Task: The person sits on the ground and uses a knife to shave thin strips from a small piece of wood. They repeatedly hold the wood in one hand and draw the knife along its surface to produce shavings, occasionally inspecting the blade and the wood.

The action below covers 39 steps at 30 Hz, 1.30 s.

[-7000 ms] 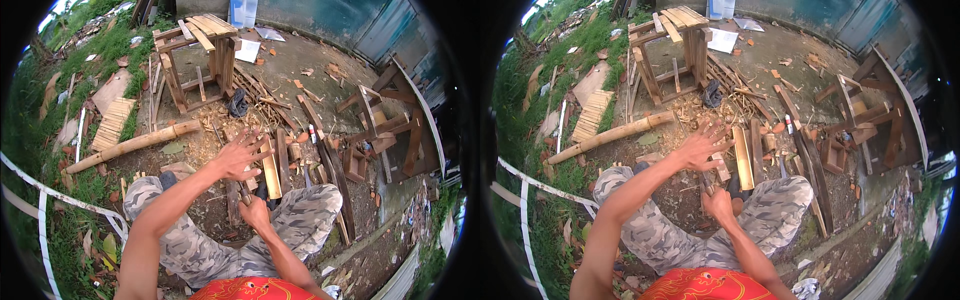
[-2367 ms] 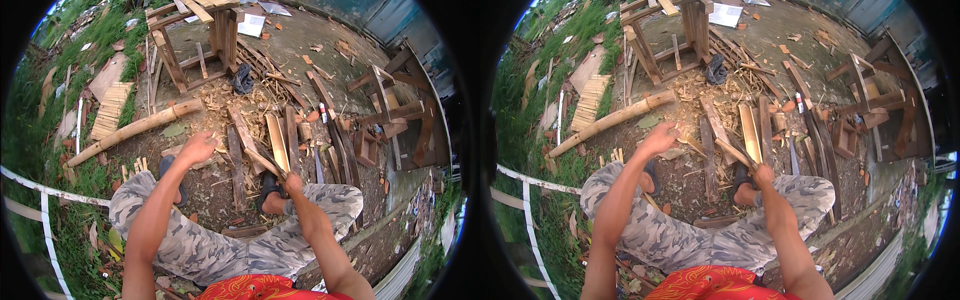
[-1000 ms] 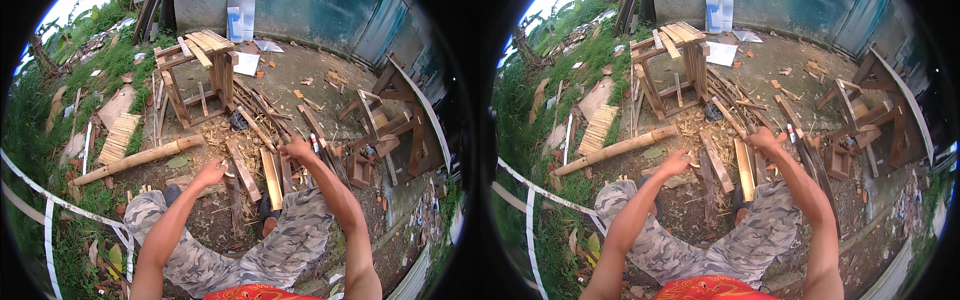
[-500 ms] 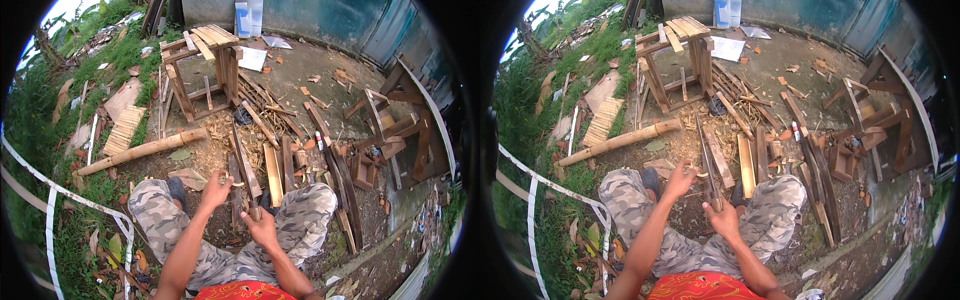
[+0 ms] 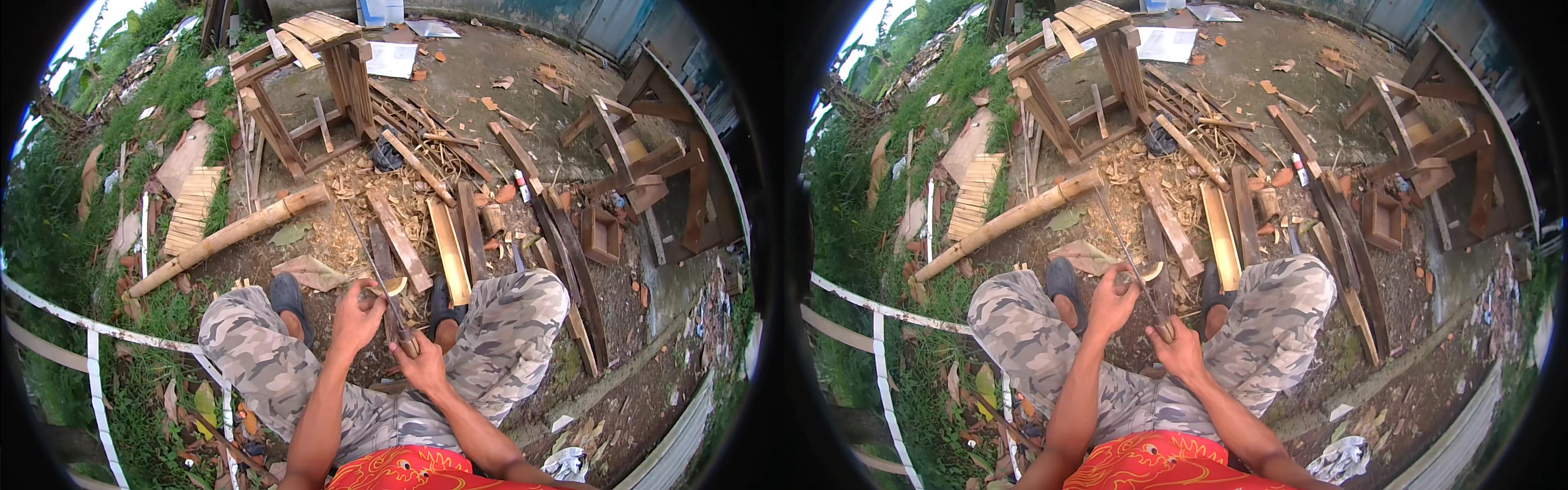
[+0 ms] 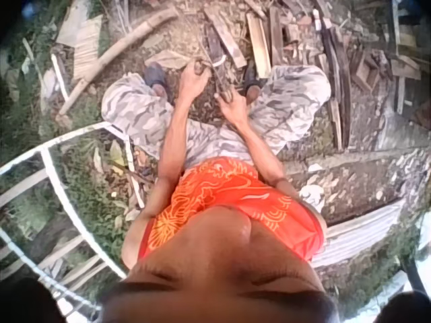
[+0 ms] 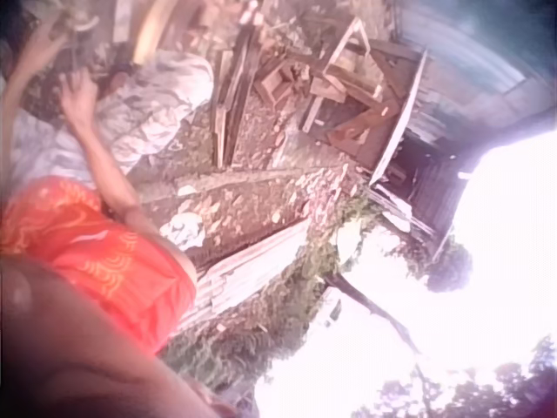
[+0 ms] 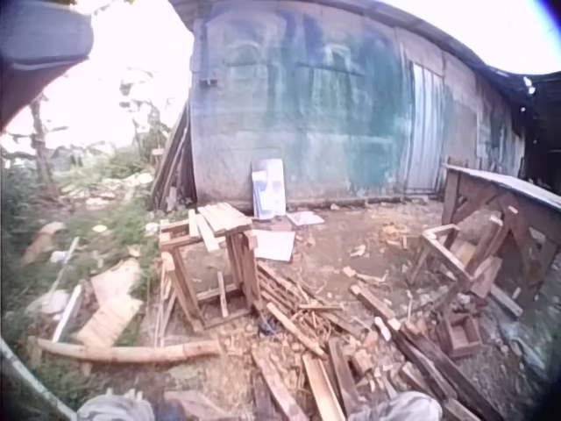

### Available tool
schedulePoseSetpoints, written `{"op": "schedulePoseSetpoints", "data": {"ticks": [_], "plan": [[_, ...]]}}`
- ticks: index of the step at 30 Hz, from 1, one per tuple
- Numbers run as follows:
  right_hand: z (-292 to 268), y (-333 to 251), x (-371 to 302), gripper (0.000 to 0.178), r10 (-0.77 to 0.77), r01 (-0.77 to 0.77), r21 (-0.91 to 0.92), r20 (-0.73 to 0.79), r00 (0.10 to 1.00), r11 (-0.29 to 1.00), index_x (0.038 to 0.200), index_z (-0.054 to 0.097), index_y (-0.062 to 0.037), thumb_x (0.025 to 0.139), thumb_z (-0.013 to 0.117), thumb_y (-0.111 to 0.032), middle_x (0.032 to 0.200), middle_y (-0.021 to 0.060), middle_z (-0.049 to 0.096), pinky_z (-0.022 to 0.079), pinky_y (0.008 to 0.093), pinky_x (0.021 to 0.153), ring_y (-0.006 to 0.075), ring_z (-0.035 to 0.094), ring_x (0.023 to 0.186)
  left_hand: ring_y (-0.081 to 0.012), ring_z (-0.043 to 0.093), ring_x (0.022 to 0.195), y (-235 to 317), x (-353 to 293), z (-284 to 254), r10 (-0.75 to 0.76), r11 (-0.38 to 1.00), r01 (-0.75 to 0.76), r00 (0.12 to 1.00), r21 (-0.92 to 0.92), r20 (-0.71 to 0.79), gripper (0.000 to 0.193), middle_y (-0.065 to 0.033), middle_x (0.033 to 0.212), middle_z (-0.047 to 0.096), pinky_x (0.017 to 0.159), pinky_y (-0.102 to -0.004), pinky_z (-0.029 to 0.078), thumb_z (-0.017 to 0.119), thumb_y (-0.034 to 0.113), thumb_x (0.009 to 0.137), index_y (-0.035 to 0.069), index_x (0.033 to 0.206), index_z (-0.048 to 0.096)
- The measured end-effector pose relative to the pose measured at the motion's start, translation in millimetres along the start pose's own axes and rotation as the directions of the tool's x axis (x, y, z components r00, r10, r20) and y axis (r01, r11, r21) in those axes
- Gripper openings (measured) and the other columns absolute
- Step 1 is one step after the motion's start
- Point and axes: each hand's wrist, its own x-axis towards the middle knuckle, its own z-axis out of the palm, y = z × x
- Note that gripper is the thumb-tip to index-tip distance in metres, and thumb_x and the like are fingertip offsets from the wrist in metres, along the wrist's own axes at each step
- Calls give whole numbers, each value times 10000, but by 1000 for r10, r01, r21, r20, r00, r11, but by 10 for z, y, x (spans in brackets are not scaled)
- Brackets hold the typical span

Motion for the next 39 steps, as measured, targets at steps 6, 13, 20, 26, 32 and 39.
{"op": "schedulePoseSetpoints", "data": {"ticks": [6,13,20,26,32,39], "plan": [[-15,7,3,294,-12,11,-54,-15,1000,999,949,624,-16,874,757,-267,702,217,657,510,453,605,418,681,683,-169,716,712,-15,-4,-73,39,999,-38,999,35,-27,327,-117,826,760,672,-316,519,670,218,902,97,1196,592],[5,70,25,273,-82,79,-110,-27,996,991,934,609,-16,872,756,-237,708,232,650,501,474,597,456,662,716,-251,749,809,-44,-15,-143,-2,995,5,1000,103,-27,362,-140,882,761,729,-360,551,639,286,908,121,1230,626],[21,124,32,267,-106,99,-158,-32,994,982,931,612,-15,867,771,-220,713,227,648,496,470,585,462,651,716,-296,746,853,-25,-42,-150,36,991,-31,999,134,-38,359,-149,903,760,750,-386,556,623,291,911,118,1226,630],[15,131,32,259,-68,66,-120,-13,998,991,952,628,-18,871,767,-221,703,219,645,495,460,582,447,654,692,-293,740,895,-22,-54,-139,16,986,-13,1000,163,-20,398,-142,925,761,791,-383,551,644,276,888,109,1247,612],[6,122,19,260,-66,61,-140,-28,997,988,939,631,-17,870,767,-228,702,216,643,494,448,586,447,651,688,-261,733,972,-31,-78,-109,35,977,-31,999,209,-16,454,-146,944,760,840,-363,535,670,248,862,77,1275,588],[-10,114,-1,264,-53,49,-141,-25,998,989,916,622,-17,868,765,-234,722,230,651,496,457,593,461,655,723,-287,736,958,-60,-79,-92,63,969,-54,998,240,-29,444,-153,941,759,828,-371,537,677,246,860,73,1259,590]]}}
